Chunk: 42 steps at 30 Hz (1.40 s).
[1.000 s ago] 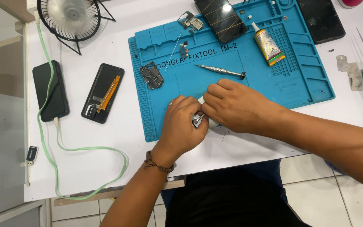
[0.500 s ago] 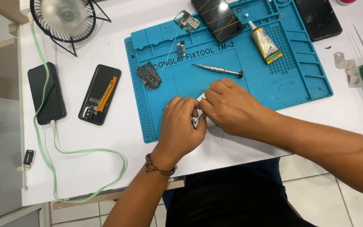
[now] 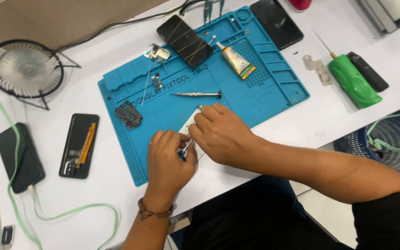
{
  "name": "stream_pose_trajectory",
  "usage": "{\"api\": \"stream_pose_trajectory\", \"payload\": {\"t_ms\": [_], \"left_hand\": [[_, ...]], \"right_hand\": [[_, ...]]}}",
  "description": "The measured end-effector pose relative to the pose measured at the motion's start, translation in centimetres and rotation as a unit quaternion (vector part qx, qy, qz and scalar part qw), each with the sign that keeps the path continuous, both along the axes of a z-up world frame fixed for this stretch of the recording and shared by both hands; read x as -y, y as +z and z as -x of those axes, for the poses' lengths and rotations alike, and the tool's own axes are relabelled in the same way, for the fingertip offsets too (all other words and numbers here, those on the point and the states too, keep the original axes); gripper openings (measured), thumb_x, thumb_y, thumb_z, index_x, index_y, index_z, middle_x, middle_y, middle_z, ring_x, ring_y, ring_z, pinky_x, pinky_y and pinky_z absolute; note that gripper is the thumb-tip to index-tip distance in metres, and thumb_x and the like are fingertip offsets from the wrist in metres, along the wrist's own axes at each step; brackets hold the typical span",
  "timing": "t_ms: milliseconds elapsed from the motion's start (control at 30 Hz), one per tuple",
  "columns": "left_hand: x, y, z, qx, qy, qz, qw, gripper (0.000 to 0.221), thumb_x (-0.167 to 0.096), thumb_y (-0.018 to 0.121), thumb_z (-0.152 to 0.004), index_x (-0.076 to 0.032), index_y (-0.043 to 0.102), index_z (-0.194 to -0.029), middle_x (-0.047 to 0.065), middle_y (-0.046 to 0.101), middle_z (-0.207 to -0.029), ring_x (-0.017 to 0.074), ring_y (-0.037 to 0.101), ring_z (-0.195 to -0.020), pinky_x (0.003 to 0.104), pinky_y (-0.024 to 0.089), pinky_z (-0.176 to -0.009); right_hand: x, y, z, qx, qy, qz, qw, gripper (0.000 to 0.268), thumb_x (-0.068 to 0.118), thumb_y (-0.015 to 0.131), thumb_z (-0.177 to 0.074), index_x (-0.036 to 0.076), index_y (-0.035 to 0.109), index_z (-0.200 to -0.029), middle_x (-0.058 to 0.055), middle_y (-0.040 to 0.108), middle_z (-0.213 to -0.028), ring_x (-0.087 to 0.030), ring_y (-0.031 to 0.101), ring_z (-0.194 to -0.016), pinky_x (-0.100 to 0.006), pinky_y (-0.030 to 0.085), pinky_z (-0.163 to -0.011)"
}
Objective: Using a heat gun and tweezers to desolder or reflow a component on a mobile phone motherboard
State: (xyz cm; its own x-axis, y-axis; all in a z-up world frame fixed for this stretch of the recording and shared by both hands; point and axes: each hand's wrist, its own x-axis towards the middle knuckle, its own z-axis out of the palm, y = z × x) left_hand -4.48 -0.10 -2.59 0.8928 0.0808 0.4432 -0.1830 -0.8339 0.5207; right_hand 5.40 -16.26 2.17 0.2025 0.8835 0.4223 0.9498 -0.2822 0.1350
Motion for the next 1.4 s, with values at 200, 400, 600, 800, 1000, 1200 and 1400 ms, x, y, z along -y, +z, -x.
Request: {"api": "stream_pose_trajectory", "payload": {"t_ms": [200, 400, 600, 800, 1000, 1200, 1400], "left_hand": [[0.4, 0.2, 0.1, -0.019, -0.006, -0.037, 0.999, 0.003, -0.010, 0.069, -0.086, -0.009, 0.067, -0.085, 0.003, 0.060, -0.073, 0.0248, 0.059, -0.077, 0.039, 0.047, -0.075], [0.5, 0.4, 0.2, -0.015, -0.026, -0.068, 0.997, 0.005, -0.008, 0.061, -0.093, -0.007, 0.064, -0.089, 0.006, 0.065, -0.085, 0.0235, 0.057, -0.081, 0.038, 0.045, -0.074], [1.7, 1.5, -0.5, -0.032, -0.066, -0.064, 0.995, 0.010, -0.011, 0.057, -0.097, -0.006, 0.063, -0.091, 0.007, 0.064, -0.089, 0.0244, 0.057, -0.084, 0.038, 0.045, -0.074], [3.2, 3.0, -3.0, -0.045, -0.133, -0.084, 0.987, 0.008, -0.011, 0.060, -0.098, -0.005, 0.064, -0.093, 0.007, 0.063, -0.090, 0.0253, 0.055, -0.085, 0.040, 0.043, -0.079], [4.6, 2.7, -6.4, -0.036, -0.159, -0.083, 0.983, 0.005, -0.009, 0.062, -0.097, -0.007, 0.063, -0.092, 0.006, 0.061, -0.090, 0.0252, 0.053, -0.086, 0.041, 0.041, -0.077], [4.9, 1.2, -7.2, -0.015, -0.164, -0.049, 0.985, 0.004, -0.007, 0.063, -0.097, -0.006, 0.065, -0.094, 0.006, 0.063, -0.091, 0.0244, 0.055, -0.088, 0.040, 0.040, -0.078], [4.6, 0.5, -7.2, 0.013, -0.157, -0.073, 0.985, 0.006, -0.009, 0.061, -0.099, -0.006, 0.066, -0.095, 0.007, 0.063, -0.093, 0.0253, 0.054, -0.088, 0.041, 0.039, -0.081]], "right_hand": [[7.1, 2.0, -1.4, -0.089, -0.048, -0.171, 0.980, 0.019, 0.010, 0.073, -0.094, 0.005, 0.062, -0.079, -0.009, 0.055, -0.067, -0.027, 0.052, -0.064, -0.038, 0.042, -0.061], [18.3, 0.0, -5.0, -0.063, -0.307, -0.121, 0.942, 0.019, 0.023, 0.072, -0.105, 0.005, 0.066, -0.104, -0.010, 0.063, -0.090, -0.026, 0.056, -0.083, -0.037, 0.047, -0.074], [25.9, -2.9, -6.6, -0.005, -0.501, 0.050, 0.864, 0.056, 0.052, 0.073, -0.096, 0.008, 0.070, -0.132, -0.013, 0.068, -0.109, -0.033, 0.066, -0.095, -0.043, 0.056, -0.075], [25.4, -5.4, -9.6, 0.051, -0.478, 0.045, 0.876, 0.046, 0.049, 0.073, -0.098, 0.011, 0.073, -0.123, -0.005, 0.068, -0.100, -0.026, 0.066, -0.087, -0.037, 0.054, -0.066], [24.2, -4.9, -13.2, -0.030, -0.501, 0.097, 0.860, 0.045, 0.054, 0.066, -0.102, 0.010, 0.069, -0.114, -0.006, 0.069, -0.102, -0.028, 0.067, -0.096, -0.041, 0.057, -0.063], [24.4, -2.1, -12.7, -0.193, -0.448, -0.071, 0.870, 0.037, 0.032, 0.069, -0.108, 0.001, 0.069, -0.130, -0.015, 0.067, -0.106, -0.033, 0.061, -0.086, -0.047, 0.047, -0.067], [22.7, -1.3, -15.4, -0.321, -0.327, -0.319, 0.829, 0.036, 0.003, 0.075, -0.108, -0.005, 0.046, -0.128, -0.019, 0.062, -0.113, -0.027, 0.065, -0.100, -0.037, 0.058, -0.073]]}}
